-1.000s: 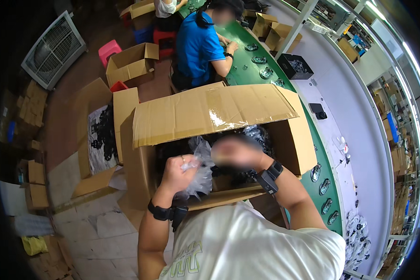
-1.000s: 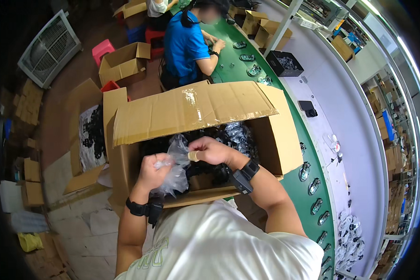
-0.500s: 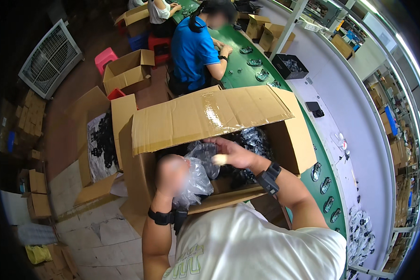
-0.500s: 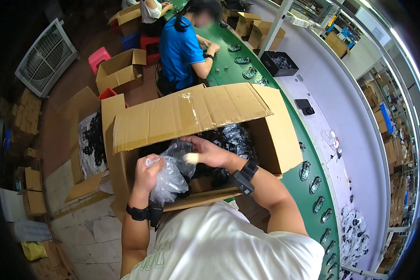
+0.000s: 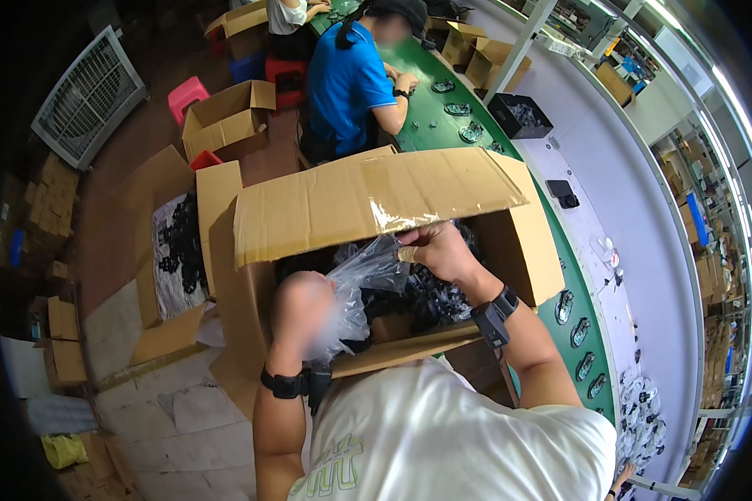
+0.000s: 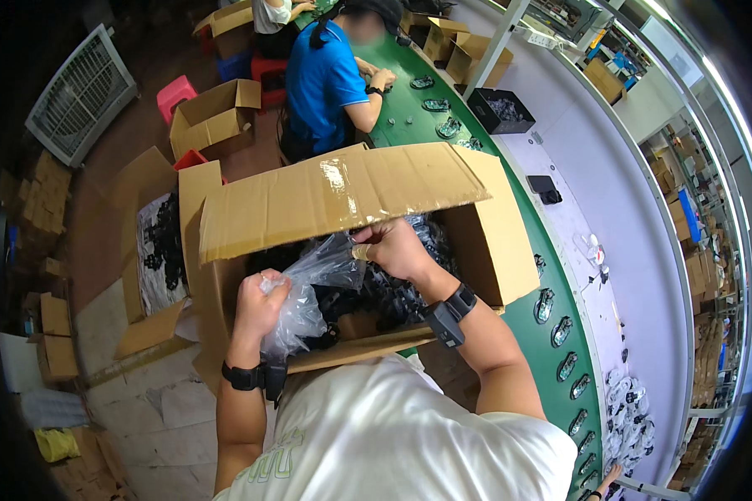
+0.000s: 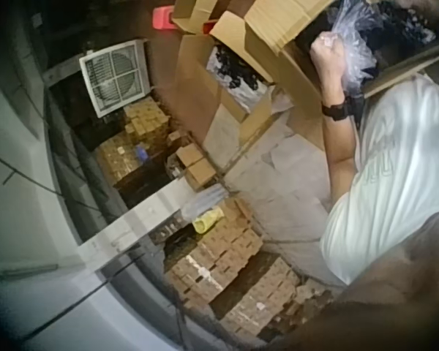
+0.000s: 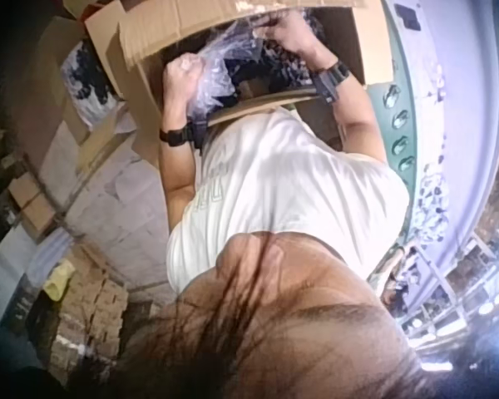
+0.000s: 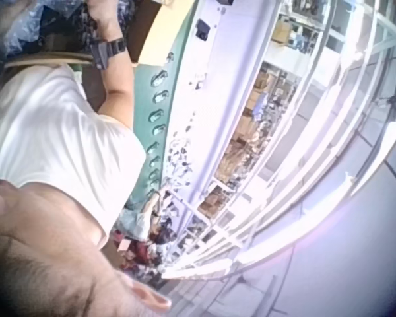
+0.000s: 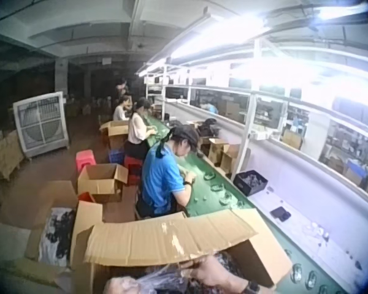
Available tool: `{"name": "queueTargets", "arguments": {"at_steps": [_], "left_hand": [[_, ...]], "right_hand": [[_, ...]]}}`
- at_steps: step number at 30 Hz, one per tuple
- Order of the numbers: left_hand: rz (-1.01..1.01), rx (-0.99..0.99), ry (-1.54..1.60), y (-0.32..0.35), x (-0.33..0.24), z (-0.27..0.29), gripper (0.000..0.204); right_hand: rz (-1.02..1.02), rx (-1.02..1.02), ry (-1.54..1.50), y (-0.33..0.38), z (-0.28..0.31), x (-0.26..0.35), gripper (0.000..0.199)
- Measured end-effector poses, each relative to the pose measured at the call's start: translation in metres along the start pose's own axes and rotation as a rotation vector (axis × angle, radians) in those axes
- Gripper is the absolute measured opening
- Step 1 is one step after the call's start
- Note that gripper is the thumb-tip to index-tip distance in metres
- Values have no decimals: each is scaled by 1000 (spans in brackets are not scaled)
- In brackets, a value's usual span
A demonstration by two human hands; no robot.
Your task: Remove electronic mouse shell components from plastic bags and organize them into a larger cardboard box.
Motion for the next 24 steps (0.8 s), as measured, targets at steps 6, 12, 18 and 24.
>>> {"name": "queueTargets", "arguments": {"at_steps": [6,12,18,24], "left_hand": [[47,-133,-181,-2,-9,19,38],[113,-338,-28,-2,3,49,35],[29,-240,94,5,-15,65,22],[-83,-154,117,6,-14,57,33]], "right_hand": [[-11,-22,650,11,-4,38,17],[157,87,930,18,-15,51,25],[421,74,854,48,-35,92,14],[330,240,898,46,-59,76,13]]}}
Point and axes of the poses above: each hand's wrist, its own y-axis away from the middle knuckle, its own z-axis out of the back of the hand, x = y × z, the point moved 9 cm from there along -y, towards the middle knuckle, and after that the axes turned 13 degrees about -y, right-handed, at the moved point
